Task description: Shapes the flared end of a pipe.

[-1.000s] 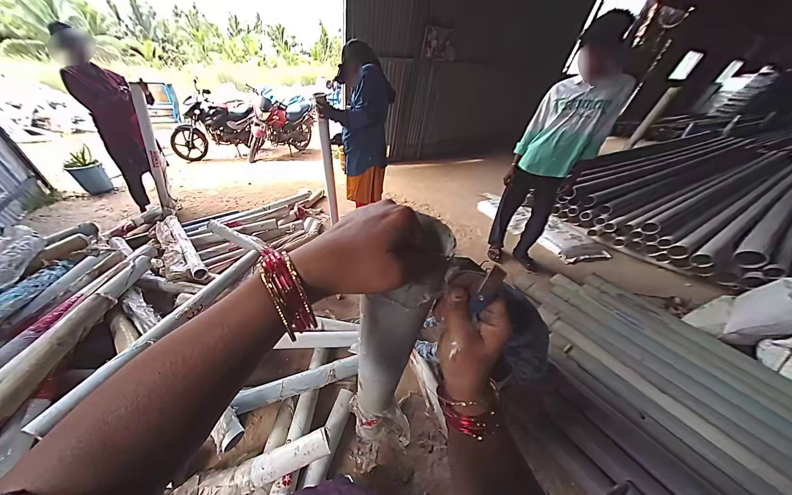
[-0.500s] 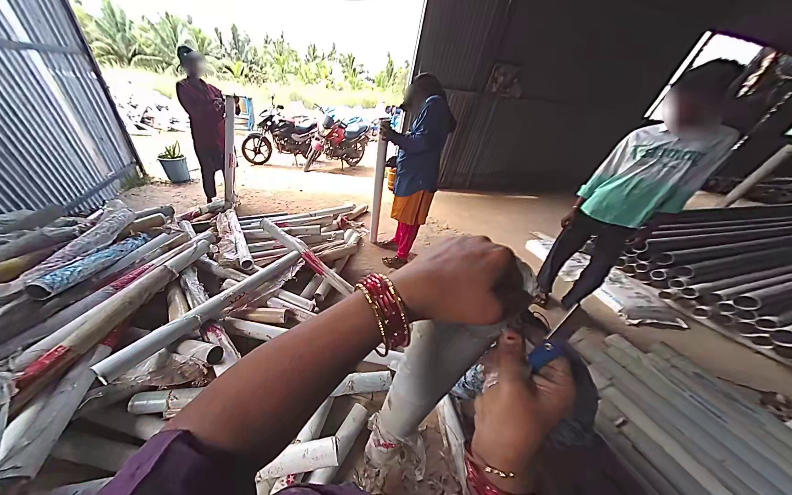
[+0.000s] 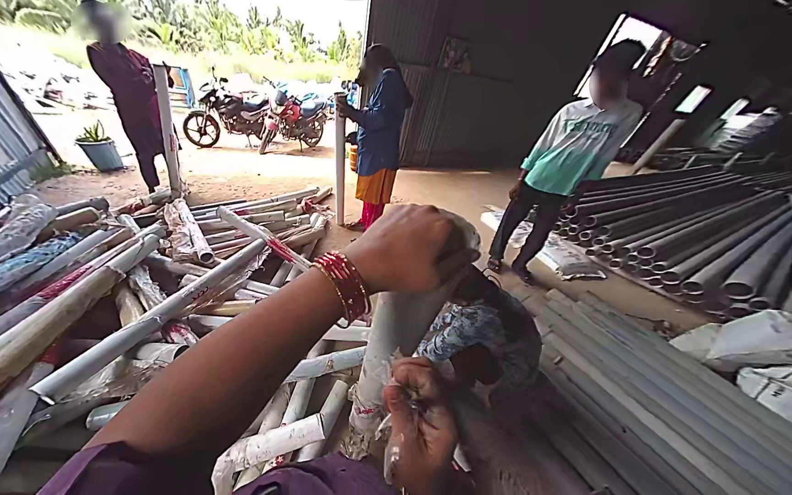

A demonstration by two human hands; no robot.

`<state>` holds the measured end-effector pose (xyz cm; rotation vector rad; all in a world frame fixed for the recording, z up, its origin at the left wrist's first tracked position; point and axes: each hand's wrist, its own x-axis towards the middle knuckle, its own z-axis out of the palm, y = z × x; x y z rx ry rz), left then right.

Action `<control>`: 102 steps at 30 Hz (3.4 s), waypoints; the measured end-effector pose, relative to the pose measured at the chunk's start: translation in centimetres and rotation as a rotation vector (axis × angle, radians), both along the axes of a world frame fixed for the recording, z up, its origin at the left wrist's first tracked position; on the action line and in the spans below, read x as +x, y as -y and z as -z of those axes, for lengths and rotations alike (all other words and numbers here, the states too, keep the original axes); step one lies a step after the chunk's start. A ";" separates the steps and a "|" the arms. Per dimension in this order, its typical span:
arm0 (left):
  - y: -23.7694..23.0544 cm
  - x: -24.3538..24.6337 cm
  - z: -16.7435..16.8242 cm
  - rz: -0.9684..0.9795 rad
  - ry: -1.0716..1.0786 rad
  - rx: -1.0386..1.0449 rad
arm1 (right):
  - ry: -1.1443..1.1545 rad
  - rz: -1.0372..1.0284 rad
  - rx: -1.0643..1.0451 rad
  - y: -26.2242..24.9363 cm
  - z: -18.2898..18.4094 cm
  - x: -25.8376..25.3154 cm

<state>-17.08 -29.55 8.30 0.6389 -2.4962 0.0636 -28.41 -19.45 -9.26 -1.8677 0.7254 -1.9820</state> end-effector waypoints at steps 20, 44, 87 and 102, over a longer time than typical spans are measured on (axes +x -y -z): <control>-3.1 -4.5 -4.0 -0.138 0.123 0.542 | 0.326 0.461 -0.232 3.7 -4.8 -3.3; -0.3 -3.5 -4.3 -0.176 0.100 0.551 | -0.008 0.471 -0.326 5.9 -3.5 -2.9; -1.7 -5.2 -4.7 0.031 0.189 0.510 | 0.076 0.648 -0.364 4.5 -1.9 -5.6; -2.2 -6.5 -4.4 0.020 0.142 0.536 | -0.168 0.810 -0.615 6.0 -4.6 -7.5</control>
